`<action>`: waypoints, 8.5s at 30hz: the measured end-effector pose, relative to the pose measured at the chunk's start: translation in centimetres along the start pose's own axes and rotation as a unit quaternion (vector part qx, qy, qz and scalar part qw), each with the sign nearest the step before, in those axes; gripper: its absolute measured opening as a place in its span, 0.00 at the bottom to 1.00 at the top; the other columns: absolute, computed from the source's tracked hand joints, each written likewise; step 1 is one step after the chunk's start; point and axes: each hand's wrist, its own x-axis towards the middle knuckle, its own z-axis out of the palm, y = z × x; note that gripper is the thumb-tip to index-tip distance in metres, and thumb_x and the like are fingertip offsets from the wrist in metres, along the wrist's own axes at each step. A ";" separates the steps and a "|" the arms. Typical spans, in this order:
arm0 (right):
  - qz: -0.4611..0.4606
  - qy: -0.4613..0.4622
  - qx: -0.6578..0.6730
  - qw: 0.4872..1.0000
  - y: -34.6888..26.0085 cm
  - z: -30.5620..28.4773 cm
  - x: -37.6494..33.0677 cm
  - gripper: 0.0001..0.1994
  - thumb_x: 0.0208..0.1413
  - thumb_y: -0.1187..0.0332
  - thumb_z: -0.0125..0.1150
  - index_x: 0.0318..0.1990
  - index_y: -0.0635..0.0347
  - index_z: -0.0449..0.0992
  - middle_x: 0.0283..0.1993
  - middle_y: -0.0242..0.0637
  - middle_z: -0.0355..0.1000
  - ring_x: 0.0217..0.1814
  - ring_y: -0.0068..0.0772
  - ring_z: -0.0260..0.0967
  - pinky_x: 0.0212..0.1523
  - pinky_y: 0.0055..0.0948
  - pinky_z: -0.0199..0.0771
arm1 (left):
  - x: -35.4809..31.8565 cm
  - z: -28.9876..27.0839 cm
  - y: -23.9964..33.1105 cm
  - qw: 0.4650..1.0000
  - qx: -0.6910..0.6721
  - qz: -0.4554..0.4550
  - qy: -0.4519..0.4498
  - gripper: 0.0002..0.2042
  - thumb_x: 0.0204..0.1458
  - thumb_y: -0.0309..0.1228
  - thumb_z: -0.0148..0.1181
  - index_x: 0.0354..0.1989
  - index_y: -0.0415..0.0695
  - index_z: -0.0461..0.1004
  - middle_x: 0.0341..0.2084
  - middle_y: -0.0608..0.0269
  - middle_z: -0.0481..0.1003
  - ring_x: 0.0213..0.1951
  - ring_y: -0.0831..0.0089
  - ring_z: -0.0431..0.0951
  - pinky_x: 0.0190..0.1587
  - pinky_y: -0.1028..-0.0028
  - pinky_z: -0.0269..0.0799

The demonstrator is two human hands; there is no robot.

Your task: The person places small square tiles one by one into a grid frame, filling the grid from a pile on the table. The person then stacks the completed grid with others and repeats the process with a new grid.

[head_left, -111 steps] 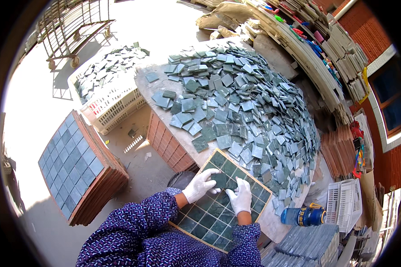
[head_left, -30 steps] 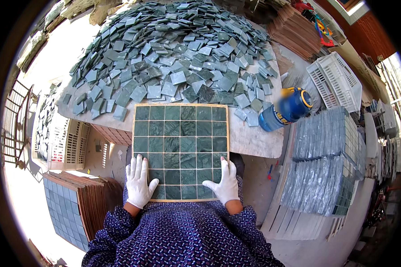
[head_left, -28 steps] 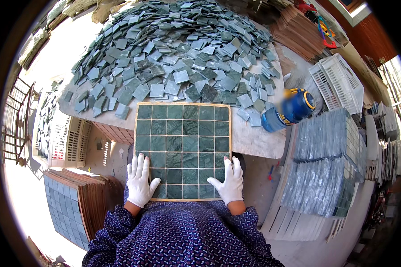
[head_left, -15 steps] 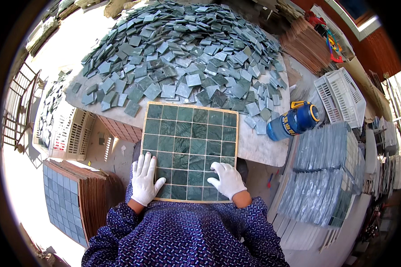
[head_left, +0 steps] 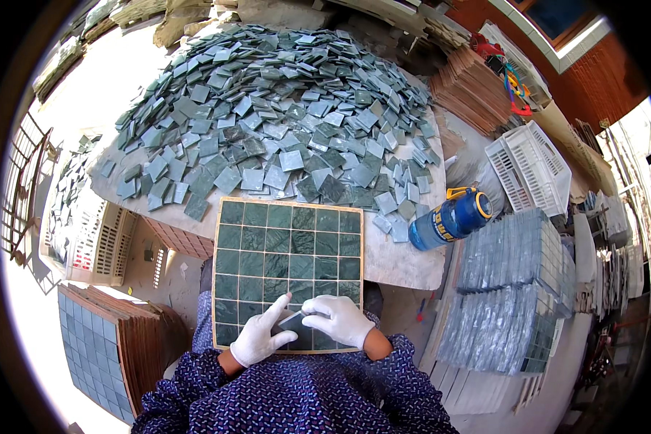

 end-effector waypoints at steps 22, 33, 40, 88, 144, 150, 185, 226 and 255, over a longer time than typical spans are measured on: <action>0.102 0.031 -0.398 0.911 9.0 -16.2 12.7 0.23 0.51 0.67 0.61 0.57 0.41 0.70 0.55 0.42 0.62 0.55 0.46 0.67 0.53 0.41 0.70 | 1.0 -1.3 -3.9 0.991 -0.024 -0.091 0.100 0.20 0.55 0.17 0.44 0.58 0.35 0.62 0.30 0.52 0.76 0.28 0.70 0.81 0.32 0.74 0.76; -0.045 0.168 -0.449 0.876 9.2 -15.2 12.6 0.24 0.46 0.67 0.64 0.54 0.48 0.68 0.56 0.46 0.64 0.55 0.51 0.66 0.55 0.42 0.68 | 0.6 -1.4 -4.1 0.989 -0.035 -0.090 0.108 0.20 0.56 0.20 0.46 0.58 0.37 0.62 0.26 0.53 0.78 0.27 0.69 0.81 0.33 0.74 0.76; -0.043 0.027 -0.304 0.951 3.7 -4.4 0.3 0.31 0.41 0.67 0.68 0.57 0.53 0.66 0.52 0.41 0.67 0.55 0.45 0.65 0.55 0.40 0.66 | 0.7 -1.5 -4.3 0.991 -0.048 -0.088 0.089 0.20 0.56 0.21 0.46 0.59 0.37 0.61 0.26 0.55 0.78 0.27 0.71 0.80 0.33 0.75 0.75; -0.026 0.184 -0.351 0.918 6.7 2.5 -4.1 0.40 0.31 0.50 0.73 0.57 0.49 0.68 0.63 0.44 0.57 0.65 0.56 0.51 0.60 0.54 0.55 | 1.1 -1.3 -4.8 0.990 -0.054 -0.080 0.107 0.20 0.55 0.19 0.44 0.58 0.34 0.61 0.34 0.51 0.77 0.30 0.70 0.81 0.33 0.75 0.77; 0.051 0.014 0.063 0.997 -1.1 3.0 3.9 0.12 0.51 0.69 0.61 0.43 0.62 0.76 0.41 0.43 0.76 0.42 0.36 0.76 0.43 0.29 0.74 | -0.5 -1.7 -3.3 0.925 -0.356 -0.134 0.006 0.20 0.61 0.25 0.43 0.62 0.35 0.59 0.42 0.58 0.74 0.40 0.77 0.75 0.48 0.76 0.72; -0.017 0.059 -0.043 0.997 -1.6 2.2 4.4 0.08 0.48 0.71 0.62 0.37 0.61 0.77 0.37 0.42 0.76 0.40 0.40 0.75 0.41 0.31 0.73 | -0.1 -2.1 -2.9 0.945 -0.290 -0.114 0.098 0.19 0.59 0.24 0.48 0.59 0.35 0.63 0.48 0.55 0.72 0.43 0.73 0.76 0.47 0.75 0.73; 0.116 0.382 -0.258 0.880 16.9 2.0 -8.6 0.16 0.59 0.64 0.54 0.47 0.68 0.73 0.43 0.45 0.74 0.43 0.40 0.71 0.44 0.34 0.71 | 11.3 -17.1 -27.3 0.687 -0.249 -0.519 0.445 0.54 0.41 0.65 0.59 0.68 0.39 0.45 0.65 0.40 0.52 0.65 0.47 0.57 0.64 0.56 0.57; 0.177 0.431 -0.267 0.844 19.4 2.2 -6.8 0.11 0.58 0.69 0.59 0.44 0.65 0.77 0.43 0.45 0.77 0.43 0.40 0.74 0.45 0.34 0.74 | 9.8 -18.0 -21.8 0.696 -0.123 -0.504 0.497 0.29 0.56 0.46 0.46 0.59 0.35 0.58 0.50 0.38 0.71 0.51 0.47 0.73 0.52 0.56 0.69; -0.019 0.341 0.250 0.906 2.4 2.0 0.0 0.08 0.57 0.76 0.51 0.41 0.70 0.73 0.31 0.38 0.74 0.29 0.22 0.71 0.31 0.21 0.73 | -20.7 -15.1 10.2 0.781 -0.283 0.033 0.556 0.33 0.47 0.40 0.54 0.61 0.34 0.58 0.53 0.48 0.68 0.51 0.58 0.73 0.50 0.64 0.73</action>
